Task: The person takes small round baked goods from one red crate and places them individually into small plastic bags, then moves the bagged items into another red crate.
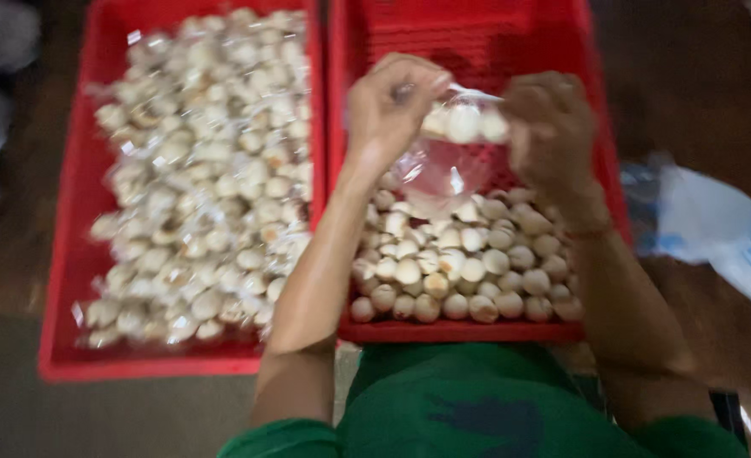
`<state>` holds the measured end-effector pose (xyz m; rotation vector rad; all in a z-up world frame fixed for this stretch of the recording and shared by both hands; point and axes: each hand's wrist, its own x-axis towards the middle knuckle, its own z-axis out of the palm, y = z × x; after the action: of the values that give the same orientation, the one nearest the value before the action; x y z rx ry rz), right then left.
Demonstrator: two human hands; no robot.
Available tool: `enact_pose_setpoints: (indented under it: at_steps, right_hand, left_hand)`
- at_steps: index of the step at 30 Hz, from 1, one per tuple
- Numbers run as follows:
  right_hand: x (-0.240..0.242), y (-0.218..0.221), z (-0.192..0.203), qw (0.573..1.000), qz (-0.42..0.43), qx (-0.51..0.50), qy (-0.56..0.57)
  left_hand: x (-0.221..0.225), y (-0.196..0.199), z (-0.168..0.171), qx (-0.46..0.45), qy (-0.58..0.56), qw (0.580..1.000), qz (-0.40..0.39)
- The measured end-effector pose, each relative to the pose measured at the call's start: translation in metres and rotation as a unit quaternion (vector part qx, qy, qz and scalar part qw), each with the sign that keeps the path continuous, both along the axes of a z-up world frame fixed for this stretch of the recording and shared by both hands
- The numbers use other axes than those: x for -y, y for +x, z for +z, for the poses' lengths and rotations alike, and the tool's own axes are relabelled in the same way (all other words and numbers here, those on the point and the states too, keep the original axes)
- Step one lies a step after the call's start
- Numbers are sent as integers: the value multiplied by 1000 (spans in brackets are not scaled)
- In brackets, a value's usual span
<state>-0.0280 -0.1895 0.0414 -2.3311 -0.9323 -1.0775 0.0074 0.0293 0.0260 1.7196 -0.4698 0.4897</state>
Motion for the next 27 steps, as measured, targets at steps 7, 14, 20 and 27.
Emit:
enact_pose_setpoints:
  at_steps: [7, 14, 20, 27]
  right_hand:
    - [-20, 23, 25, 891, 179, -411, 70]
    - [-131, 74, 62, 874, 348, -306, 143]
    - [-136, 83, 38, 919, 342, -197, 10]
    - [-37, 89, -70, 903, 134, -389, 126]
  left_hand:
    - [18, 59, -132, -281, -142, 946, 82]
    - [28, 66, -180, -189, -157, 967, 74]
    - [18, 51, -154, -203, -120, 968, 86]
    - [29, 39, -124, -186, -249, 949, 49]
